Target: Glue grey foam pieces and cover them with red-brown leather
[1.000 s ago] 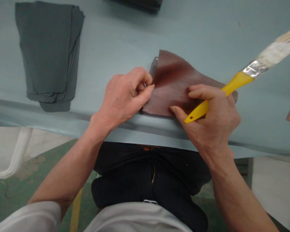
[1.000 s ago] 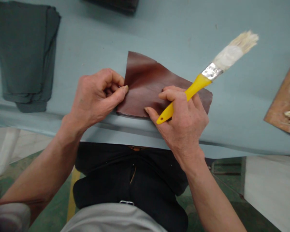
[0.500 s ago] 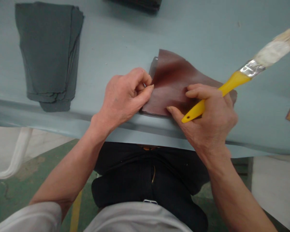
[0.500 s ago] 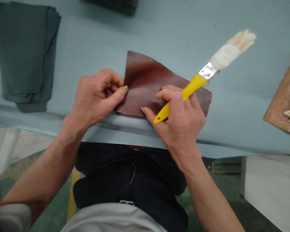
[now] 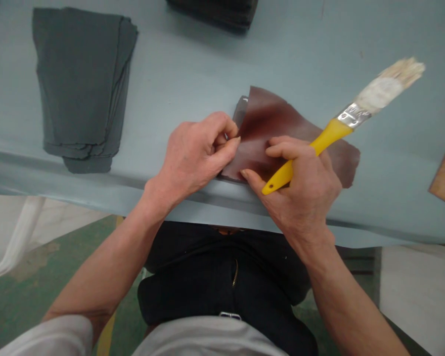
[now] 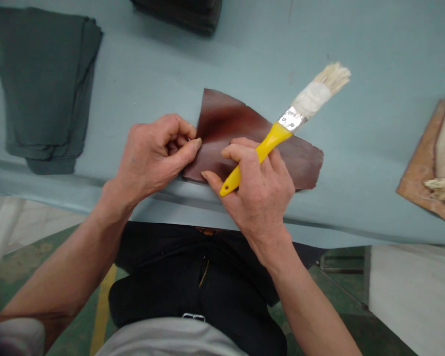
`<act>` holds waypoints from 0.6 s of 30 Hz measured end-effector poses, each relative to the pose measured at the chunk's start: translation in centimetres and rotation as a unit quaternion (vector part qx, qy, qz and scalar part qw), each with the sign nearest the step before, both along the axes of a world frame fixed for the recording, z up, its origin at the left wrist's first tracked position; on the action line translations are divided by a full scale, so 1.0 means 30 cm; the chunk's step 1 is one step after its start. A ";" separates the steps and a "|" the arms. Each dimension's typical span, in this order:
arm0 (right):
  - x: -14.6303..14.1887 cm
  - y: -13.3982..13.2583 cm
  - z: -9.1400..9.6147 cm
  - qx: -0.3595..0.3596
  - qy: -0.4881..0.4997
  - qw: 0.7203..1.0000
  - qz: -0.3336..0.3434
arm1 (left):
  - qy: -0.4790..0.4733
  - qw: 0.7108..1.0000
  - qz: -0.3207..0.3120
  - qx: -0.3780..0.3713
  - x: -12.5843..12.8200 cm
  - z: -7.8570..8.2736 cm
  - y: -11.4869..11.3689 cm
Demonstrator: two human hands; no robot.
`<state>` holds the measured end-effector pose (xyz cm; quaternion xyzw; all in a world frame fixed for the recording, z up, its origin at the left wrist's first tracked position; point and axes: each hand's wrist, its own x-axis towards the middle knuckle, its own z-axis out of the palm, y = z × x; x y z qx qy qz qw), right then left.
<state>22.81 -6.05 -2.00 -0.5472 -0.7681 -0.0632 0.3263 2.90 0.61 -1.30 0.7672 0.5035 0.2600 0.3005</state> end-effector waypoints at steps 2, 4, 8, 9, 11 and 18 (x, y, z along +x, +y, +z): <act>-0.016 -0.002 -0.003 0.007 0.002 1.000 -0.006 | -0.001 1.000 0.003 -0.006 0.001 0.003 -0.001; -0.035 -0.006 -0.007 0.006 0.009 1.000 -0.017 | -0.004 1.000 0.005 -0.007 -0.001 0.006 -0.002; -0.073 -0.012 -0.012 0.002 0.031 0.999 -0.028 | -0.019 1.000 0.005 -0.006 -0.007 0.001 -0.009; -0.080 -0.013 -0.014 -0.001 0.038 0.999 -0.032 | -0.022 1.000 0.006 -0.007 -0.008 -0.001 -0.010; -0.090 -0.011 -0.018 0.000 0.049 0.998 -0.040 | -0.024 1.000 0.014 -0.012 -0.007 -0.006 -0.011; -0.100 -0.007 -0.026 -0.006 0.058 0.997 -0.055 | 0.002 0.997 0.072 -0.038 0.025 0.000 -0.010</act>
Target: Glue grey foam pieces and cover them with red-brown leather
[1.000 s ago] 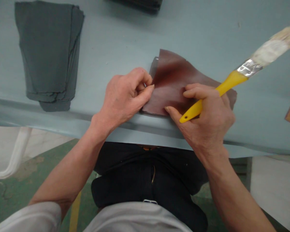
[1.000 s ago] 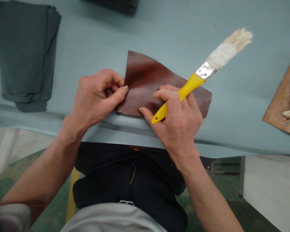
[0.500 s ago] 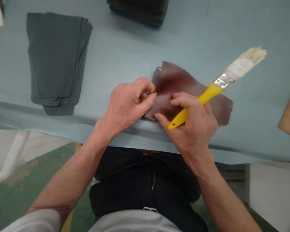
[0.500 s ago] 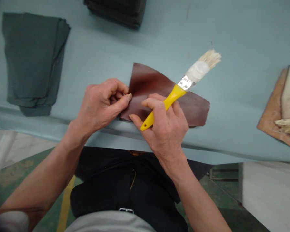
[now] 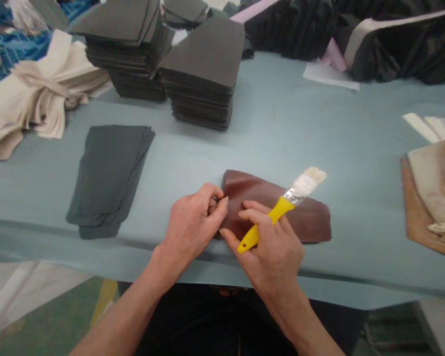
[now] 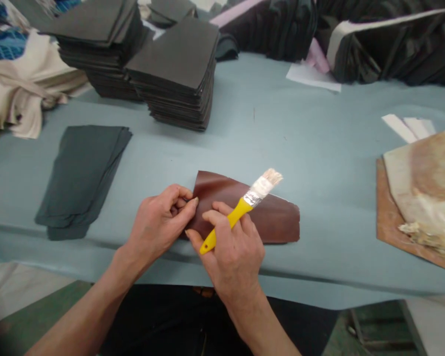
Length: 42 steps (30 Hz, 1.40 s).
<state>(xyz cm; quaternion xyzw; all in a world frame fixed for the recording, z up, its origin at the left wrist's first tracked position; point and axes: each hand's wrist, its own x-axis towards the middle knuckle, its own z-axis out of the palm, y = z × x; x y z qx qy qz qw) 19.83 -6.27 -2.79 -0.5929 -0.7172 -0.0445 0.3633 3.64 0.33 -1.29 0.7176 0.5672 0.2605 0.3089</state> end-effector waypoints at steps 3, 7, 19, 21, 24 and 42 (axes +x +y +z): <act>-0.005 0.001 0.003 0.002 0.005 1.000 -0.003 | 0.015 1.000 0.020 -0.011 0.015 0.006 0.005; -0.009 0.002 0.006 0.006 0.005 1.000 -0.008 | 0.052 0.998 0.032 -0.035 0.025 0.020 0.013; -0.013 0.004 0.007 0.004 0.010 1.000 -0.018 | 0.093 0.995 0.037 -0.001 0.036 0.041 0.066; -0.013 0.002 0.006 0.002 0.010 1.000 -0.020 | 0.097 0.995 0.035 0.000 0.037 0.041 0.079; -0.014 0.001 0.004 0.000 0.014 1.000 -0.019 | 0.113 0.993 0.030 -0.011 0.037 0.041 0.096; -0.011 0.003 0.012 -0.005 0.002 1.000 -0.022 | 0.116 0.993 0.032 0.018 0.044 0.030 0.146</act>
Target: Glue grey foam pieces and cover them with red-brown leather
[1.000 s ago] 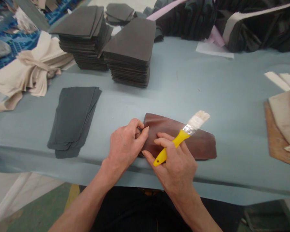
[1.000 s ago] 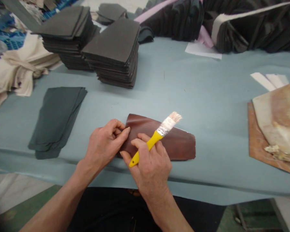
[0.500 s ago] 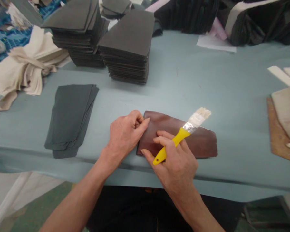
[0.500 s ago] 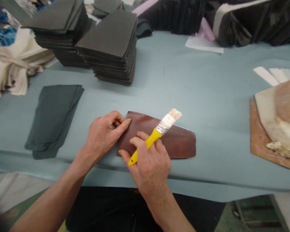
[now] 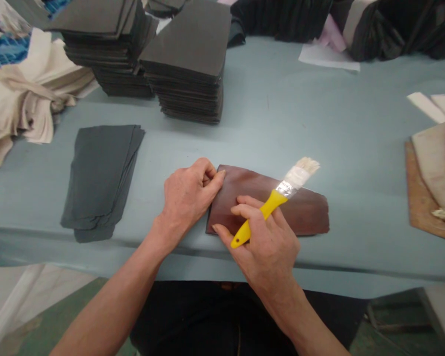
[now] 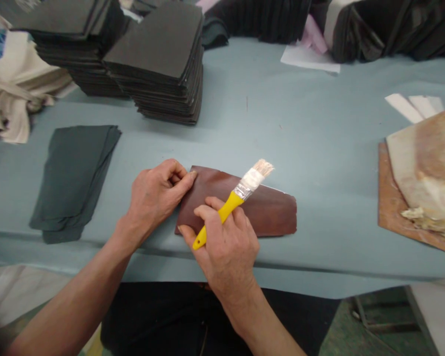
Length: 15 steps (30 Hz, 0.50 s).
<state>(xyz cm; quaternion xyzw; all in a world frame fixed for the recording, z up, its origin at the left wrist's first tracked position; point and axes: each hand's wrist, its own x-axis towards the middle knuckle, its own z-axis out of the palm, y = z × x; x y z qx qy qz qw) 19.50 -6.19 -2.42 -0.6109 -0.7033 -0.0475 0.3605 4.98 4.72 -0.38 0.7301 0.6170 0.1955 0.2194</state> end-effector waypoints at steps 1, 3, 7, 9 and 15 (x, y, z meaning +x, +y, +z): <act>0.000 0.000 0.001 -0.002 -0.002 1.000 0.001 | -0.001 1.000 0.003 0.003 0.001 -0.003 0.003; 0.000 0.001 0.004 -0.003 -0.008 1.000 0.004 | -0.004 1.000 0.006 0.009 0.004 -0.009 0.008; -0.001 0.003 0.008 0.003 -0.016 1.000 0.000 | -0.008 0.999 -0.004 0.050 0.000 -0.016 0.009; -0.003 0.003 0.007 0.002 -0.016 1.000 -0.003 | -0.017 0.995 -0.026 0.098 -0.010 -0.012 -0.001; -0.005 0.002 -0.001 0.003 -0.014 1.000 -0.011 | -0.040 0.950 -0.239 0.196 -0.062 0.004 -0.052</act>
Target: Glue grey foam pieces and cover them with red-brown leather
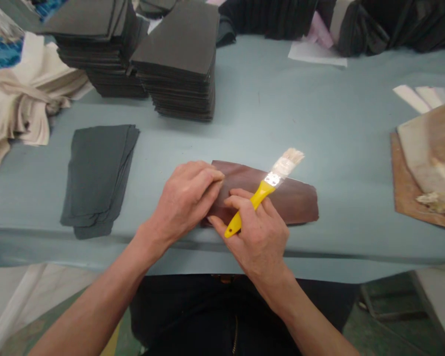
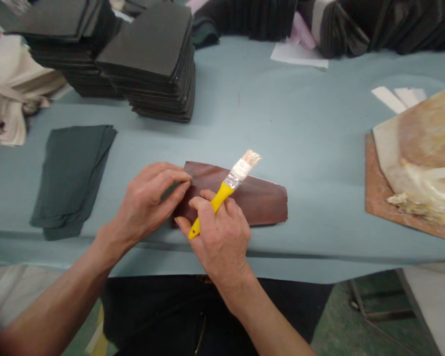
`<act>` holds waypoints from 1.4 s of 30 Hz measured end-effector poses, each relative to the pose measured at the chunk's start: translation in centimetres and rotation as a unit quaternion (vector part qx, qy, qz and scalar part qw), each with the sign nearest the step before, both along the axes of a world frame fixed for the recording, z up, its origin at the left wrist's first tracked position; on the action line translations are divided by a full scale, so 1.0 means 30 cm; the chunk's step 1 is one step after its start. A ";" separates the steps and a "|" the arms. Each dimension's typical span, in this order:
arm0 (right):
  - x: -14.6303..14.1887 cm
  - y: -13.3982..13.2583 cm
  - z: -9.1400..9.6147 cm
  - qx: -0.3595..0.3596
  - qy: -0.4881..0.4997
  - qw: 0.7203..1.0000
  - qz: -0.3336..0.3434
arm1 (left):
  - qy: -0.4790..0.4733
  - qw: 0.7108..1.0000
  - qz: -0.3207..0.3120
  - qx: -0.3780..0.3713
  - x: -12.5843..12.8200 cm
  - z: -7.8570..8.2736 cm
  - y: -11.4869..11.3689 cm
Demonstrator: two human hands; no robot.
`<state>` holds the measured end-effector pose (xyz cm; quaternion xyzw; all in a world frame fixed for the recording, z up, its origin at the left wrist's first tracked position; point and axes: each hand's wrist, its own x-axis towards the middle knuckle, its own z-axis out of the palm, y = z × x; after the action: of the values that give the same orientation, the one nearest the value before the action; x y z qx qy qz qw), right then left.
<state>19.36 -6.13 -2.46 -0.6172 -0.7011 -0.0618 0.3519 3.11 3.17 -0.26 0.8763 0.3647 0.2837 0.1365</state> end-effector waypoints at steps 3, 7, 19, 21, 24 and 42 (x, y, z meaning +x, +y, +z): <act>0.000 -0.001 0.001 0.002 0.004 1.000 -0.005 | 0.023 0.996 -0.085 0.002 -0.025 -0.001 -0.011; 0.000 -0.001 0.008 0.004 0.001 1.000 0.001 | 0.080 0.989 -0.124 0.032 -0.035 -0.002 0.003; -0.002 -0.026 0.010 0.014 -0.009 1.000 0.009 | 0.209 0.968 -0.124 0.064 0.000 0.005 0.038; 0.003 -0.030 0.010 0.008 0.000 1.000 0.016 | 0.217 0.967 -0.117 0.062 0.005 0.006 0.032; 0.029 -0.029 0.011 0.001 0.004 1.000 0.030 | 0.220 0.968 -0.102 0.062 0.012 0.006 0.019; 0.163 0.014 0.024 -0.040 -0.087 0.994 0.053 | 0.322 0.941 -0.080 0.072 0.029 0.013 -0.023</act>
<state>24.25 -5.71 -1.73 -0.5851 -0.7625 -0.0683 0.2676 3.99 2.47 0.14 0.9546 0.2966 0.0001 -0.0297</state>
